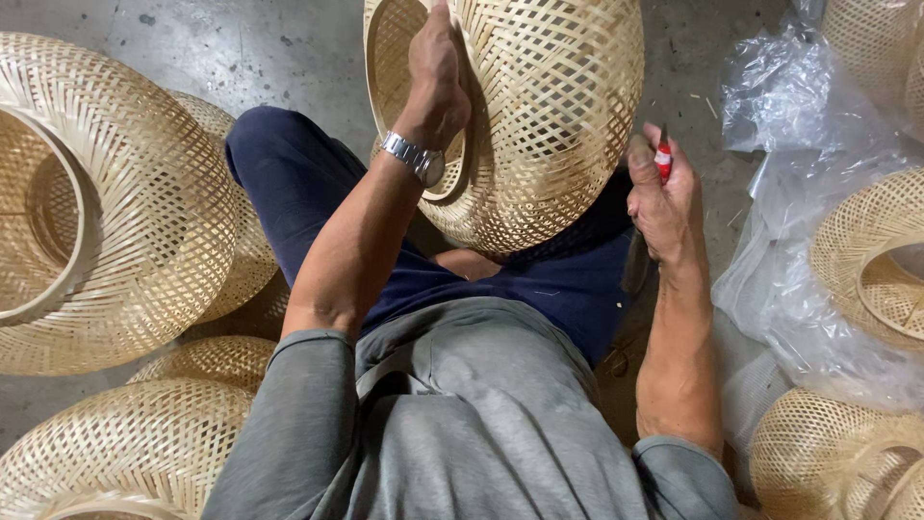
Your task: The person sits on the floor and uses a red utility knife to trim excess bamboo strands from the rim of a woven basket. They rotate the basket to access different sections of the rim, cutting the protruding material flush with the edge.
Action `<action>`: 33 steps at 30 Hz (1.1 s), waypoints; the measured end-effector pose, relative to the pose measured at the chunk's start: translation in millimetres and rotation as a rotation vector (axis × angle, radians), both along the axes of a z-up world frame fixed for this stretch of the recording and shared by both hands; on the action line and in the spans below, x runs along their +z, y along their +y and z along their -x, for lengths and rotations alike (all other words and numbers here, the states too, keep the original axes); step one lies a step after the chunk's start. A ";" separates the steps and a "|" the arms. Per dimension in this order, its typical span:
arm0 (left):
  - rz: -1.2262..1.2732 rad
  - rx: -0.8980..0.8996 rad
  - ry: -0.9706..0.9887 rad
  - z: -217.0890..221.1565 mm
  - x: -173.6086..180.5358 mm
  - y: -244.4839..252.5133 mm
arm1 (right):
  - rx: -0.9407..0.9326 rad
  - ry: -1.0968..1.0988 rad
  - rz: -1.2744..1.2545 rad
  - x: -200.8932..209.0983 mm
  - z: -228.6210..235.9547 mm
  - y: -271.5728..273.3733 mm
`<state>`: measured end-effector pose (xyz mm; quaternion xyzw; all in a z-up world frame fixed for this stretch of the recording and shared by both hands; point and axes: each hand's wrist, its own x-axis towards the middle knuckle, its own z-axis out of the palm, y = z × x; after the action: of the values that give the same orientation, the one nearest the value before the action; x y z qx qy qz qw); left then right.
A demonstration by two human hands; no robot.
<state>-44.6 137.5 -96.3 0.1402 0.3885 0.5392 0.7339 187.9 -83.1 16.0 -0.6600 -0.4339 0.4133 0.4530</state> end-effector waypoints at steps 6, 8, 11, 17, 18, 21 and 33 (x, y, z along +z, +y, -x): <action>-0.199 0.007 -0.034 9.9 -9.9 -9.9 | 0.102 -0.610 -0.168 25.9 14.6 1.6; -0.227 -0.014 -0.003 12.7 -3.4 -12.8 | 0.140 -0.654 -0.236 32.0 17.0 3.3; -0.288 -0.037 0.067 19.2 11.0 -18.9 | 0.194 -0.670 -0.281 43.1 20.1 4.4; -0.379 -0.133 0.038 27.9 50.1 -32.3 | 0.391 -0.900 -0.246 85.3 42.0 8.5; -0.397 -0.149 0.025 28.7 56.4 -34.1 | 0.422 -0.934 -0.238 90.6 46.3 7.6; -0.464 -0.250 -0.023 33.8 77.2 -43.2 | 0.400 -0.998 0.276 103.6 50.7 9.8; -0.691 -0.408 0.123 37.6 127.1 -63.6 | 0.689 -1.296 -0.249 154.1 51.6 7.0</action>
<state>-82.1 73.9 30.8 0.4850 0.1920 0.4717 0.7109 136.3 -76.1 170.2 -0.5417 -0.8402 0.0077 0.0225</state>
